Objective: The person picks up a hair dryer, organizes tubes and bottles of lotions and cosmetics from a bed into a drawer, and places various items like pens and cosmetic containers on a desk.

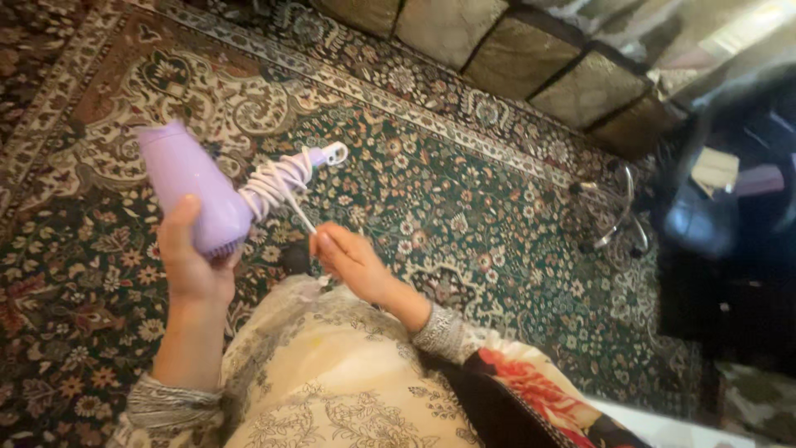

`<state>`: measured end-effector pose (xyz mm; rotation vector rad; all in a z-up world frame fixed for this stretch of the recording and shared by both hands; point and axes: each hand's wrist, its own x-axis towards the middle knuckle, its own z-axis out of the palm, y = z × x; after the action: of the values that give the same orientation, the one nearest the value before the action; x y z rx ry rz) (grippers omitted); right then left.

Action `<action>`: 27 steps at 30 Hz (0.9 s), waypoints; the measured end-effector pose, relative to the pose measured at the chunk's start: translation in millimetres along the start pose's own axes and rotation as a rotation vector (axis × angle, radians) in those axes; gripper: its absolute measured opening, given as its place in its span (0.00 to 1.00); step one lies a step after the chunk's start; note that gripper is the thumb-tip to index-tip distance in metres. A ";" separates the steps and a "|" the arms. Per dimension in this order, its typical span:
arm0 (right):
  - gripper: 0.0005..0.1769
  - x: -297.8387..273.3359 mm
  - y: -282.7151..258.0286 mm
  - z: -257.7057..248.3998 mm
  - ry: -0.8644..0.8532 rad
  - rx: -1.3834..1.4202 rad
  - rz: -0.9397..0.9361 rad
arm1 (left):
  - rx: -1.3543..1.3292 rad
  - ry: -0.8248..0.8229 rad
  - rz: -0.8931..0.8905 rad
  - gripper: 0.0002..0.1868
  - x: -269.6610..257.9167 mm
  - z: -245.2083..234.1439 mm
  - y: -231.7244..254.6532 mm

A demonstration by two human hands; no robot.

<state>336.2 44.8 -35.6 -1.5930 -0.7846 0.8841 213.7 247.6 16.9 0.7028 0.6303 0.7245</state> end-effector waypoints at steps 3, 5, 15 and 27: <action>0.17 47.3 38.1 -4.9 -0.225 0.397 0.060 | -0.295 -0.095 -0.101 0.33 26.4 -12.7 16.5; 0.16 89.7 42.8 -24.0 -0.217 0.014 -0.080 | -0.206 -0.164 -0.168 0.36 45.6 -30.3 28.0; 0.20 249.3 -108.7 -100.9 -0.423 -0.678 -0.602 | 0.407 -0.495 -0.432 0.44 128.5 -69.7 72.3; 0.20 311.4 -67.5 -76.8 -0.077 -0.472 -0.296 | -0.095 0.180 -0.031 0.28 240.4 13.6 3.8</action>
<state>556.5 285.3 -3.3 -1.7889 -1.3188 0.5704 364.1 428.0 -35.9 0.5425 0.7648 0.7891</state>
